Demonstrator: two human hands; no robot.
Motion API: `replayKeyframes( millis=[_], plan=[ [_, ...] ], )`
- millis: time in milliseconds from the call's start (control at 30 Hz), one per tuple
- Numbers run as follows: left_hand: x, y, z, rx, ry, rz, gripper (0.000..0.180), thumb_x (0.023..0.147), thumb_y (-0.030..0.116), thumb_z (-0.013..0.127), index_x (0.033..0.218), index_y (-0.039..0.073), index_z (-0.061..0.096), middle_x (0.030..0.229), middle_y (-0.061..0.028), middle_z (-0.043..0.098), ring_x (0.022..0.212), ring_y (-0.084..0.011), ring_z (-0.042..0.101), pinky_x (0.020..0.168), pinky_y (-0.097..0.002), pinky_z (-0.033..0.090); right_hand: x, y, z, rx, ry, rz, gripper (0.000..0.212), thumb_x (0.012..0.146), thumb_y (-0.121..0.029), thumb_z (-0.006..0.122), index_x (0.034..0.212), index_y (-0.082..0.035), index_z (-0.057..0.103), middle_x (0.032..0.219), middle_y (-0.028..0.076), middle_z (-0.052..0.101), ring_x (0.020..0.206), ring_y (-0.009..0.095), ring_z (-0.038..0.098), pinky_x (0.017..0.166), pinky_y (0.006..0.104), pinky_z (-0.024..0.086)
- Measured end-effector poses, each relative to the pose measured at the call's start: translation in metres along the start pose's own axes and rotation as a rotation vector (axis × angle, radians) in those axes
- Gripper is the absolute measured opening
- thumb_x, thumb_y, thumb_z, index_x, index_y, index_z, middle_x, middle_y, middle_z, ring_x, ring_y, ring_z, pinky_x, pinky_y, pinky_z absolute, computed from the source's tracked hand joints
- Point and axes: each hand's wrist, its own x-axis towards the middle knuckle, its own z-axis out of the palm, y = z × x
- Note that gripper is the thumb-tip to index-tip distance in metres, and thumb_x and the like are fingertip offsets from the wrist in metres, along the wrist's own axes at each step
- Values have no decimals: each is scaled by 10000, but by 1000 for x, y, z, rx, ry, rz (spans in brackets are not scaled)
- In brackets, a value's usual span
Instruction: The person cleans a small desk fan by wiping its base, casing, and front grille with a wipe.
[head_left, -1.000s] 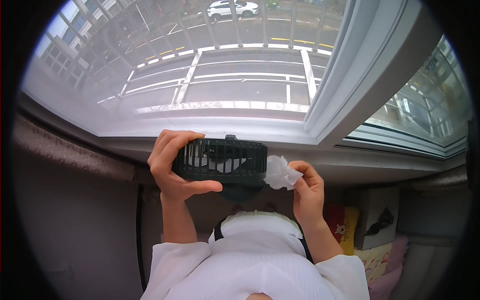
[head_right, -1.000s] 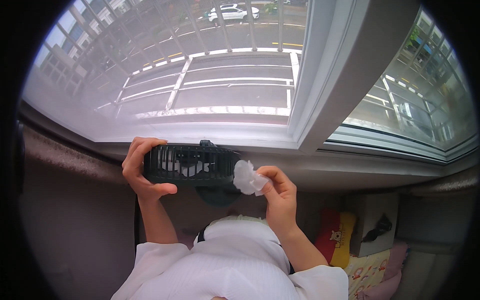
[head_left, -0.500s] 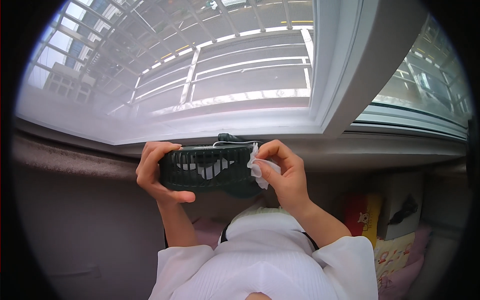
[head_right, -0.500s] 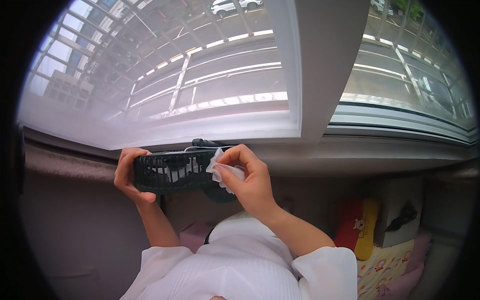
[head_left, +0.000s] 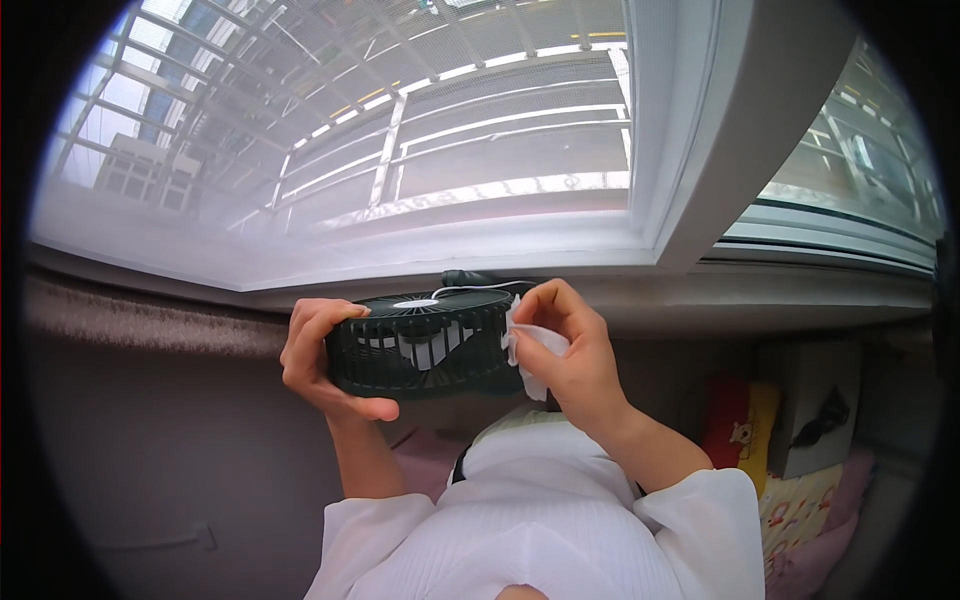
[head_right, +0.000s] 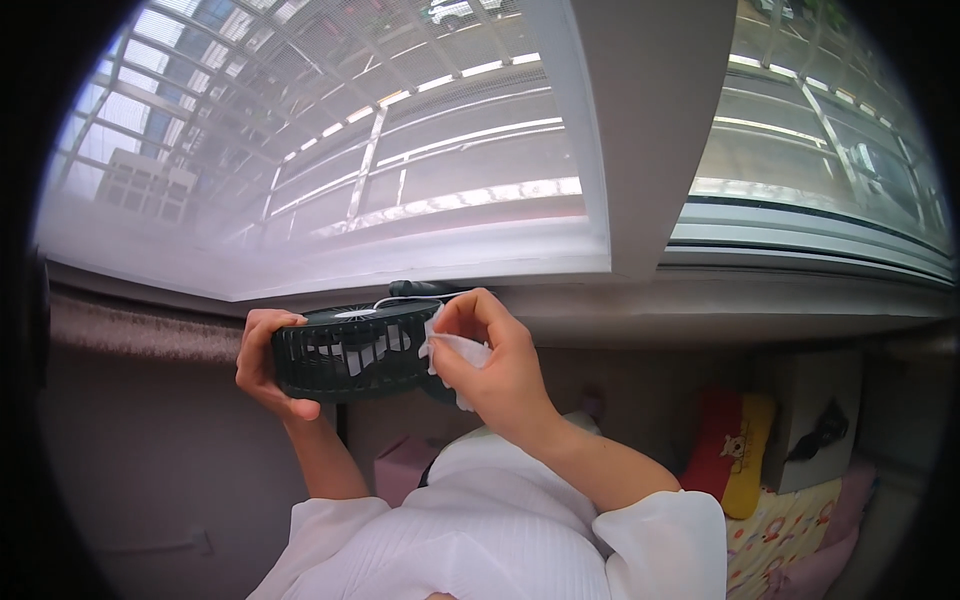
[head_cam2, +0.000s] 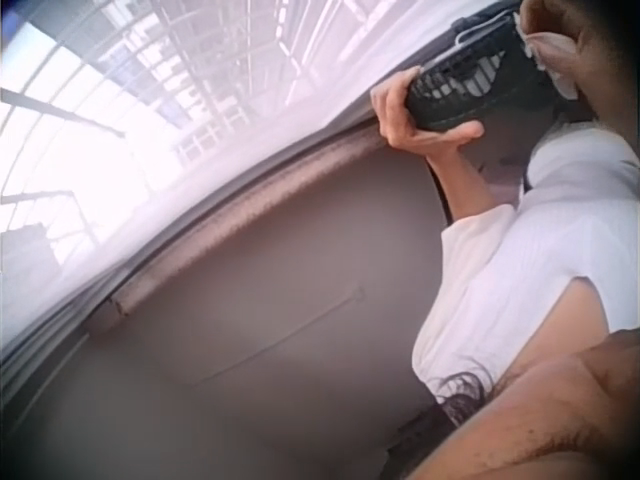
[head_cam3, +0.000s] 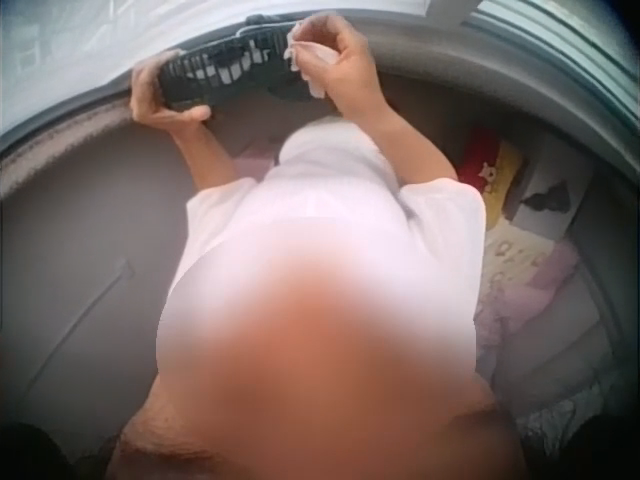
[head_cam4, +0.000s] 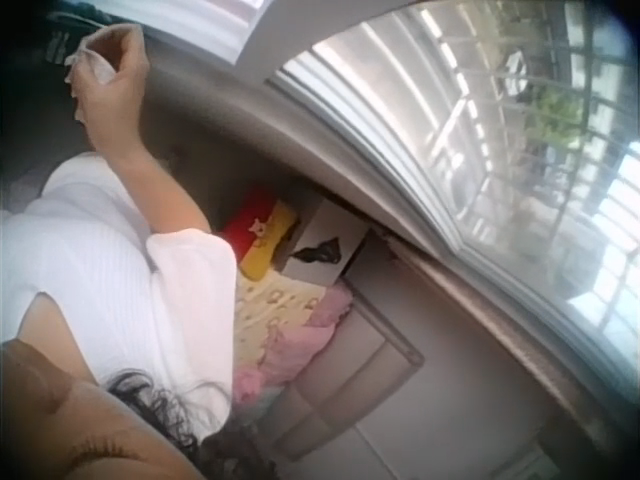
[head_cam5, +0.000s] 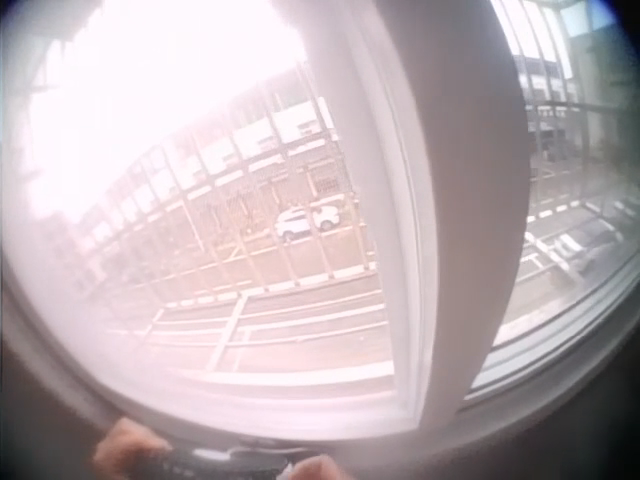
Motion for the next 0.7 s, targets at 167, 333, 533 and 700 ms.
replayKeyframes(
  millis=[167,333,533,700],
  plan=[
    [-1,6,4,-13,61,-93,941,482,793,777,901,-40,655,802,-94,641,740,-202,599,674,-294,474,13,2,5,-18,91,-45,151,858,-64,648,978,-59,556,865,1,578,775,63,548,683,222,464],
    [2,1,2,-27,26,-23,923,482,773,794,898,-40,657,807,-96,649,742,-202,602,670,-296,476,-6,12,2,-3,57,-73,117,867,-59,653,943,-52,564,839,6,605,751,53,560,667,225,473],
    [-1,-2,-2,-22,17,21,904,471,768,802,871,-31,662,788,-89,651,718,-204,598,665,-296,476,6,12,8,8,81,-75,122,874,-77,671,931,-48,568,852,9,606,759,59,557,675,227,476],
    [-3,-4,-1,-25,47,-16,892,466,757,809,874,-22,666,788,-89,655,715,-205,599,661,-300,479,17,24,3,-40,103,-203,145,900,-129,688,974,-51,591,894,10,608,800,68,547,716,232,470]
  ],
)
